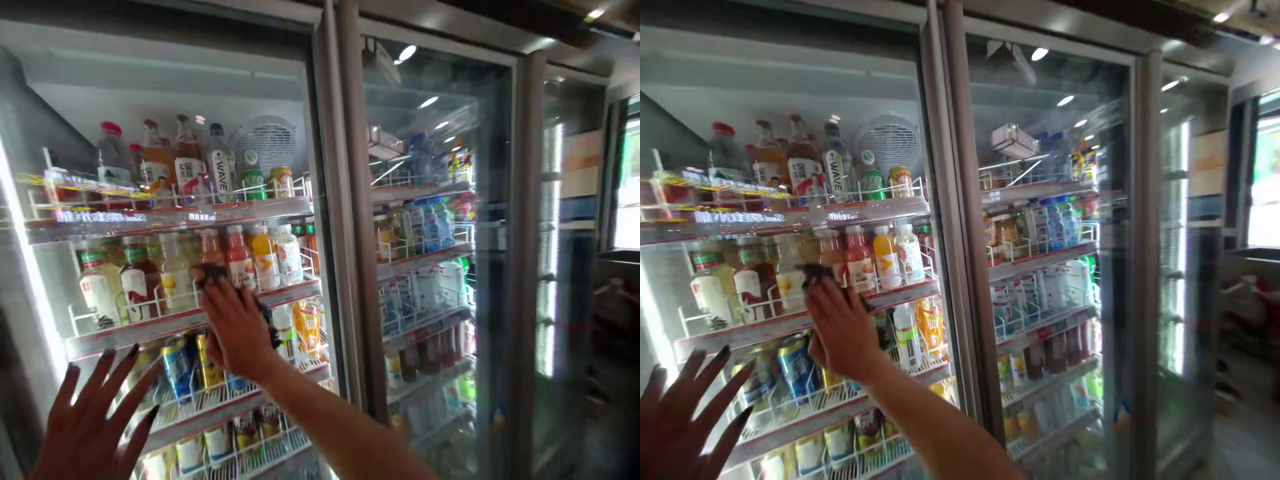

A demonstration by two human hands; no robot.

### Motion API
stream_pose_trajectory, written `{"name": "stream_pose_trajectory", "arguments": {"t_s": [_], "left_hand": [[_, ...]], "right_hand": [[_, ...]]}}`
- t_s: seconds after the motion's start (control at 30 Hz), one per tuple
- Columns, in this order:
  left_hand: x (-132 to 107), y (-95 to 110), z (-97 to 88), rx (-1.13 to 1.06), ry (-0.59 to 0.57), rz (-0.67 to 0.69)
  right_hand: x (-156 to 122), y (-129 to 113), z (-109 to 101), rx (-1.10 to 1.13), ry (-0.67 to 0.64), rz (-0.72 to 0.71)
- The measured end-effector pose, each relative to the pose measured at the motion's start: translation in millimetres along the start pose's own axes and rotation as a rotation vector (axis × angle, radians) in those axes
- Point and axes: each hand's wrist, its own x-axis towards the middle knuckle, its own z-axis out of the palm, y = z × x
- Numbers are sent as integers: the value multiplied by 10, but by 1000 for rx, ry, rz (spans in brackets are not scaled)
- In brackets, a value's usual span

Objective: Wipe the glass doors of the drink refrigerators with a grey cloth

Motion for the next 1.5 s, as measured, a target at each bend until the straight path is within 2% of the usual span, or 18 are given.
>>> {"name": "stream_pose_trajectory", "arguments": {"t_s": [0.1, 0.17, 0.23, 0.37, 0.43, 0.5, 0.57, 0.67, 0.73, 0.83, 0.9, 0.97, 1.03, 1.1, 1.17, 1.33, 1.4, 1.5], "left_hand": [[438, -188, 80, 66, 57, 4], [695, -360, 105, 75, 58, 32], [851, -556, 109, 109, 61, 25], [857, -850, 166, 179, 91, -19], [799, -894, 217, 153, 102, -61], [756, -890, 250, 136, 99, -82], [738, -875, 256, 141, 94, -77], [732, -873, 246, 156, 94, -68], [722, -882, 248, 171, 101, -61], [683, -882, 268, 197, 107, -41], [653, -870, 281, 204, 111, -28], [631, -855, 294, 199, 122, -28], [618, -851, 307, 189, 143, -31], [599, -863, 322, 164, 177, -29], [561, -880, 332, 119, 254, -28], [457, -779, 241, -97, 558, -216], [502, -658, 189, -196, 557, -296], [706, -452, 227, -301, 436, -331]], "right_hand": [[-398, -158, 78, -32, -194, -447], [-412, 115, -40, -49, -257, -506], [-37, 606, -279, -76, -232, -376], [1382, 1338, -701, -177, 30, 109], [1906, 1281, -691, -201, 149, 276], [2057, 981, -540, -194, 174, 271], [1846, 594, -341, -158, 97, 98], [1182, 200, -141, -88, -83, -227], [790, 217, -146, -52, -206, -432], [633, 682, -371, -39, -333, -599], [882, 1130, -582, -76, -284, -500], [1350, 1478, -728, -131, -90, -244], [1899, 1553, -733, -163, 122, 41], [2366, 1282, -588, -157, 230, 206], [2621, 737, -343, -114, 209, 176], [2273, -633, 232, 31, 8, -236], [1983, -834, 303, 91, -48, -320], [1648, -704, 169, 154, -133, -291]]}}
